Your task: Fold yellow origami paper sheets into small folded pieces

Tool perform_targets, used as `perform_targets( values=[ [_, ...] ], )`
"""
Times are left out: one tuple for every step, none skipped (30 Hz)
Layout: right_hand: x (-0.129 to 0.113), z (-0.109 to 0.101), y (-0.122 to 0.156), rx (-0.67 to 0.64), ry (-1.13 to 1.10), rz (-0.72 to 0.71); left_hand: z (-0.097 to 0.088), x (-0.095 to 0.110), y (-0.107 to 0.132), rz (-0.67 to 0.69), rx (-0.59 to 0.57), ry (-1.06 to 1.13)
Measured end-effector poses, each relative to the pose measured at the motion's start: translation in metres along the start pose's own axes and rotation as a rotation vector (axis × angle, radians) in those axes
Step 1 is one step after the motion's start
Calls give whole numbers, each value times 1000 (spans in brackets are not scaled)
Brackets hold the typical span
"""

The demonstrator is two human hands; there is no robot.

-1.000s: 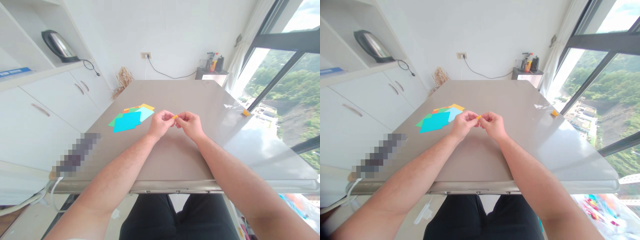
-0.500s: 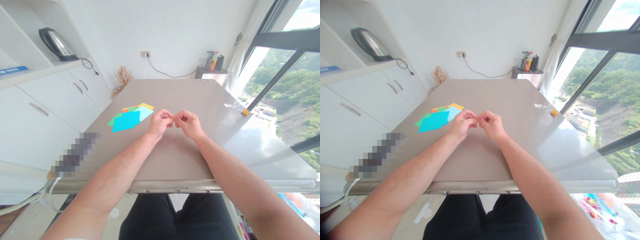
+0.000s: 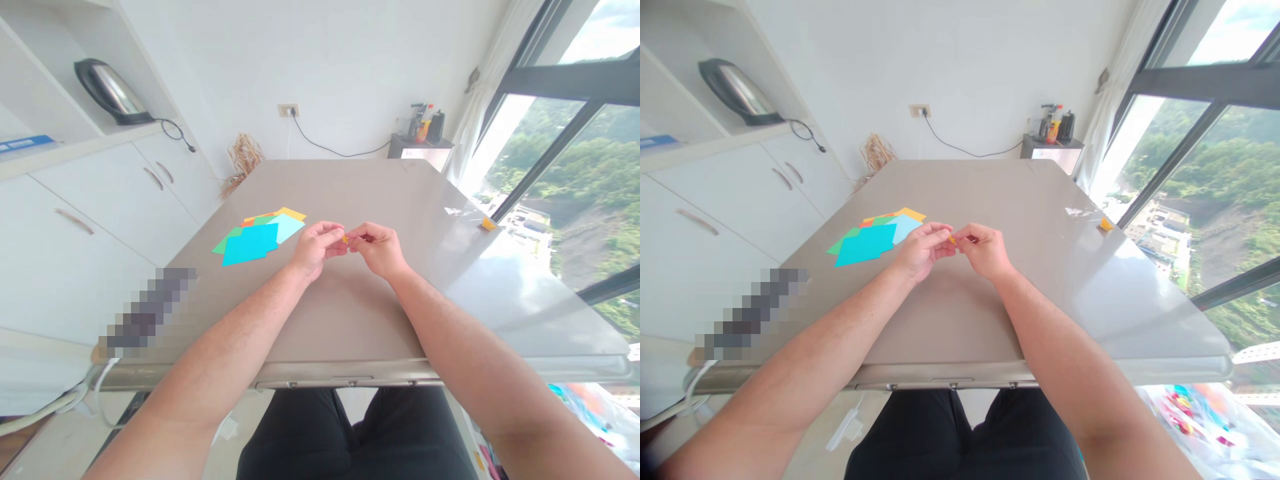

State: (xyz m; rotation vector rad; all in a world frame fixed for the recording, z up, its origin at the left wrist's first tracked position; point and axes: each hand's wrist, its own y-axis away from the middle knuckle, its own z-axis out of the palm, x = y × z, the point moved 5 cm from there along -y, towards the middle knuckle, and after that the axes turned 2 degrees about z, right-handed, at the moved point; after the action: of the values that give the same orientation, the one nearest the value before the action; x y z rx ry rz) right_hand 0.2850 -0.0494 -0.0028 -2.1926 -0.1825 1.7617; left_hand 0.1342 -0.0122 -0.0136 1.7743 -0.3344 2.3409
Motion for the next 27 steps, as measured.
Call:
perform_targets(
  values=[
    [0, 0, 0, 11, 7, -2, 0, -1, 0, -6, -9, -9],
    [-1, 0, 1, 21, 12, 1, -1, -1, -1, -5, -15, -18],
    [-1, 0, 1, 30, 10, 8, -1, -1, -1, 3, -18, -22],
    [-1, -1, 1, 35, -3, 21, -2, -1, -2, 14, -19, -21],
    [-2, -1, 1, 32, -26, 40, -2, -1, -2, 30, -17, -17],
    [-2, -1, 0, 25, -52, 61, -2, 0, -2, 52, -13, -16],
    [-2, -1, 0, 12, -73, 82, -2, 1, -2, 76, -7, -22],
    [-2, -1, 0, -4, -85, 98, -2, 2, -2, 101, 2, -34],
    [-2, -1, 0, -20, -89, 105, -2, 3, -2, 125, 12, -51],
    [-3, -1, 0, -33, -90, 105, -2, 5, -1, 147, 21, -73],
    [-3, -1, 0, -41, -88, 104, -2, 6, -1, 166, 30, -98],
    [-3, -1, 0, -47, -87, 105, -2, 7, -1, 181, 36, -123],
    [-2, -2, 0, -53, -90, 111, -2, 8, 0, 195, 41, -148],
    [-1, -2, 0, -59, -96, 118, -2, 8, 0, 207, 44, -173],
    [-1, -2, -1, -66, -100, 128, -3, 9, 0, 217, 47, -196],
    [0, -2, -1, -74, -103, 135, -3, 9, 0, 224, 49, -215],
    [1, -2, -1, -79, -105, 140, -3, 9, 0, 229, 52, -232],
    [1, -2, -1, -81, -107, 141, -3, 9, 0, 233, 55, -247],
    [2, -2, -2, -80, -106, 143, -3, 9, 0, 235, 59, -259],
    [2, -3, -2, -77, -103, 145, -3, 9, 0, 235, 62, -268],
    [2, -3, -2, -73, -100, 146, -3, 9, 0, 236, 64, -274],
    [2, -3, -2, -70, -98, 149, -3, 9, 0, 238, 65, -280],
    [2, -3, -2, -66, -95, 156, -3, 9, 0, 239, 64, -285],
    [2, -3, -2, -62, -90, 165, -3, 8, 0, 242, 64, -292],
    [2, -3, -2, -58, -85, 175, -3, 8, 0, 244, 63, -302],
    [2, -3, -2, -55, -79, 183, -2, 8, 0, 247, 62, -314],
    [2, -3, -2, -53, -73, 191, -2, 8, 0, 251, 61, -330]
  ],
)
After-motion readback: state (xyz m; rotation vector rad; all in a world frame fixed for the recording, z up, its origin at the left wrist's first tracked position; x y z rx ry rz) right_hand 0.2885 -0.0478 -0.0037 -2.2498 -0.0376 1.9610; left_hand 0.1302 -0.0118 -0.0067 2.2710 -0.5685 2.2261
